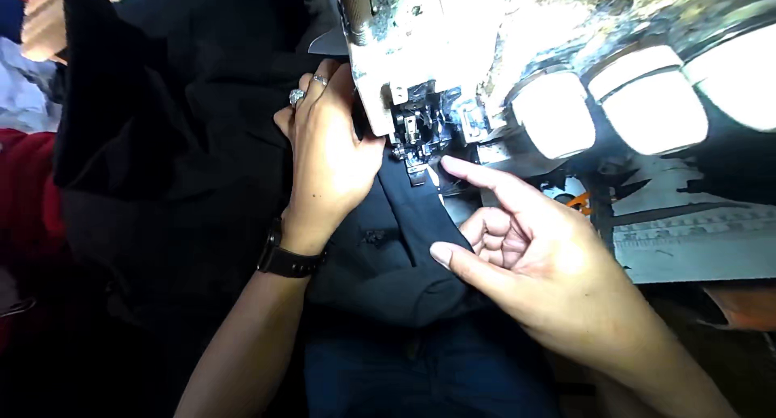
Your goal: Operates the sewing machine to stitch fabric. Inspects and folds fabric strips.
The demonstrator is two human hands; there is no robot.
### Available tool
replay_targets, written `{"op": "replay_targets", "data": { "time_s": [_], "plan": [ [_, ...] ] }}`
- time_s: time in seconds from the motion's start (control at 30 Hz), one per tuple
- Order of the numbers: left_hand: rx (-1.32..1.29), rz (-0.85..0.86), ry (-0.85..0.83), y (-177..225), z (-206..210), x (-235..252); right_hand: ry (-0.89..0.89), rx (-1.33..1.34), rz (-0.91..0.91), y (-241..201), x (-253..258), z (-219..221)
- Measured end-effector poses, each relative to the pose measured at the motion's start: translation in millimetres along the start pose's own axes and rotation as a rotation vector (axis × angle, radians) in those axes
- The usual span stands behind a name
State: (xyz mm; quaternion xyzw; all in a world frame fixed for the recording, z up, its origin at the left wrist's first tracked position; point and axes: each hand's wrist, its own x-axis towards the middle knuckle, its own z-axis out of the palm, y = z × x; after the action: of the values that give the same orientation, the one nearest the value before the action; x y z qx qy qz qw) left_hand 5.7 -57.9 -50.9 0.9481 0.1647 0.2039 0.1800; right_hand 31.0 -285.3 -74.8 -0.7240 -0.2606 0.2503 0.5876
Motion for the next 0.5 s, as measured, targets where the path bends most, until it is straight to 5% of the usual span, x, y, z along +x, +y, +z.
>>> {"op": "replay_targets", "data": {
  "time_s": [0.5],
  "plan": [
    [-0.095, -0.029, 0.026, -3.2, 2.1, 11.6, 0.098, 0.049, -0.154, 3.5, -19.2, 14.7]
  ]
}}
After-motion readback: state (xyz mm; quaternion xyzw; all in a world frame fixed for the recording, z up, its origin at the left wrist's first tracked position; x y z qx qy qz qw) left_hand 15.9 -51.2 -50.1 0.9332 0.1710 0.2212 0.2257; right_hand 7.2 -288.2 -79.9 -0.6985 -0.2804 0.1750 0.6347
